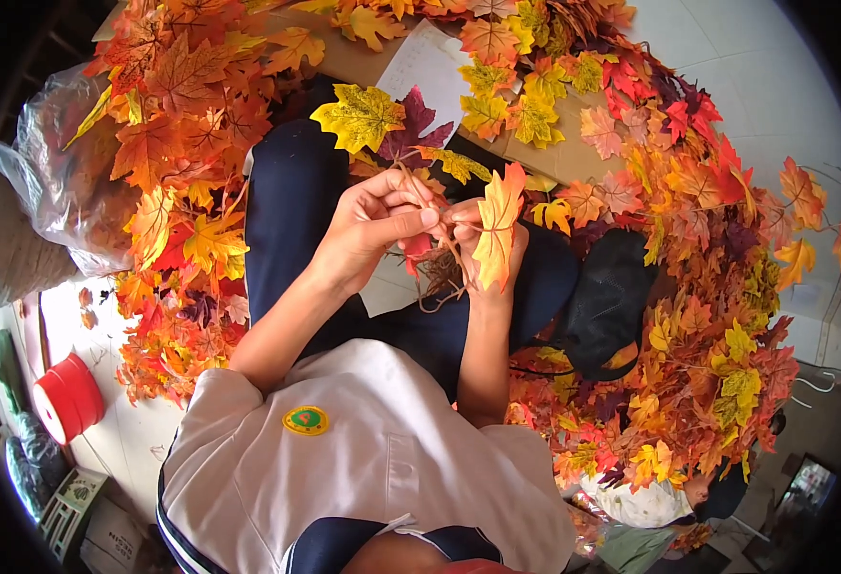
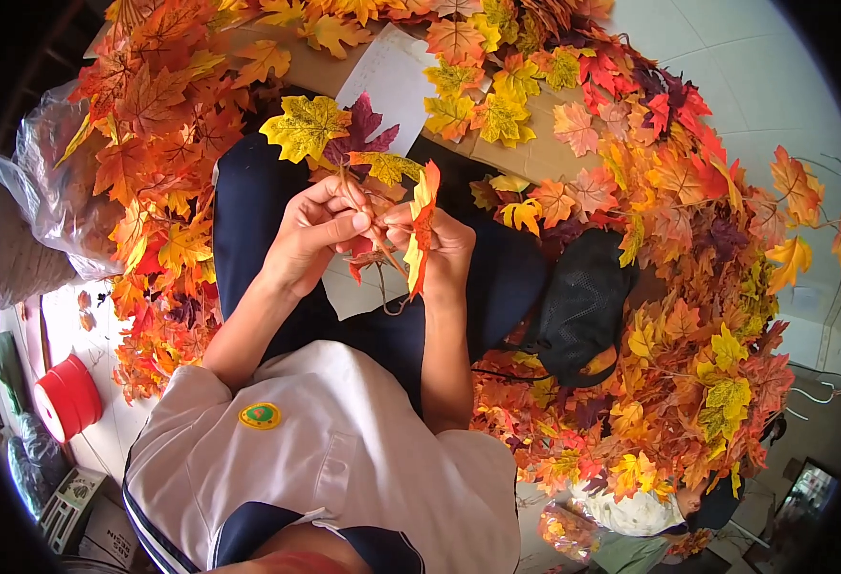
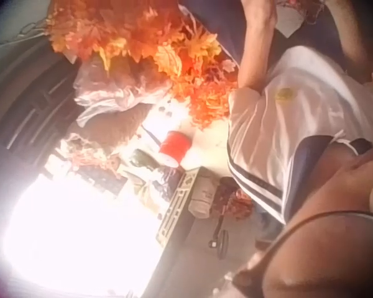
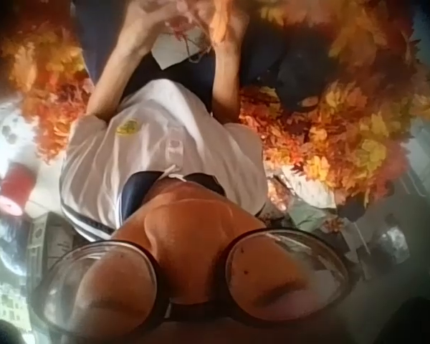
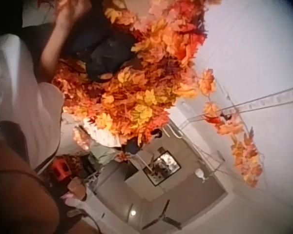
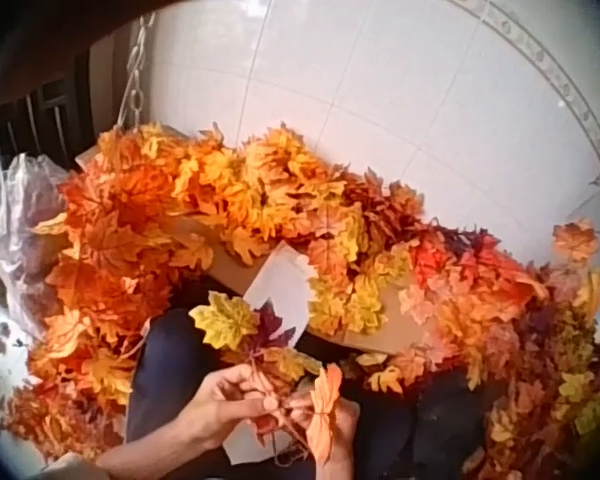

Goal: The person assembles an artificial leaf garland by hand, twisting the stems of individual artificial leaves onto a central wire.

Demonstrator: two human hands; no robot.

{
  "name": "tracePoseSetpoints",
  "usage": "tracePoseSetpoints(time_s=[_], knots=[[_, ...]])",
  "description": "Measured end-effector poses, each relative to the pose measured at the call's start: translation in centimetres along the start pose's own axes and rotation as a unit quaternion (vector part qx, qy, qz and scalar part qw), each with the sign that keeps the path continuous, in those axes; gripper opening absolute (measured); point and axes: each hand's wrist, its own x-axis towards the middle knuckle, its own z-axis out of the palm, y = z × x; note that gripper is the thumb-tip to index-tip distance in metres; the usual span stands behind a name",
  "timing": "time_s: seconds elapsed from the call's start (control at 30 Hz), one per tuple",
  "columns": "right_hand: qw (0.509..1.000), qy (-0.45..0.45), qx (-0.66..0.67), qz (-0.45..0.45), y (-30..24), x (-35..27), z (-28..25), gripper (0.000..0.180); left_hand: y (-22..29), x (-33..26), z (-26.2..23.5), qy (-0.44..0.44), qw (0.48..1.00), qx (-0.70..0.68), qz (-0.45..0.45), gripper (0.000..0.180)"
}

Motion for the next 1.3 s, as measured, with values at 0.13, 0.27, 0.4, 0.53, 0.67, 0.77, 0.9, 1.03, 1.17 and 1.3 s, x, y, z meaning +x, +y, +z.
tracePoseSetpoints(time_s=[0.13,0.27,0.4,0.53,0.67,0.77,0.9,1.03,1.17,1.3], knots=[[0.998,0.013,0.049,0.032,-0.3,0.1,-0.6,0.015,-0.1,0.5,0.2,0.005,1.0,-0.004,-0.007,0.014],[0.999,0.008,0.034,0.039,-0.5,0.3,-0.5,0.017,-0.3,1.1,0.4,0.005,1.0,0.027,0.008,0.017],[0.999,0.001,0.017,0.046,-0.3,0.2,-0.7,0.021,-0.6,1.1,0.0,0.022,0.999,0.024,0.001,0.017],[0.999,-0.018,-0.028,0.037,0.2,-0.1,-0.8,0.016,-0.7,1.2,-0.7,0.004,1.0,0.029,-0.006,0.015],[0.981,0.017,-0.19,-0.027,-1.2,0.5,1.0,0.012,-0.6,1.5,-1.4,0.014,0.999,0.03,-0.031,0.012],[0.983,-0.008,-0.181,-0.016,-0.6,0.2,0.2,0.016,-0.8,1.8,-1.6,0.024,0.999,0.024,-0.015,0.013],[0.981,0.039,-0.188,-0.003,-0.6,0.4,0.6,0.013,-0.8,2.2,-2.0,0.024,0.999,0.036,-0.025,0.013],[0.97,0.003,-0.241,-0.023,-1.4,0.8,0.5,0.011,-0.4,2.3,-2.0,0.008,0.999,0.034,-0.036,0.014],[0.959,-0.025,-0.283,-0.01,-2.3,1.3,0.5,0.011,-0.2,2.3,-2.1,-0.006,0.998,0.054,-0.037,0.013],[0.977,-0.03,-0.204,0.061,-1.8,0.4,-0.9,0.01,0.0,2.1,-1.9,-0.019,0.996,0.072,-0.048,0.012]])
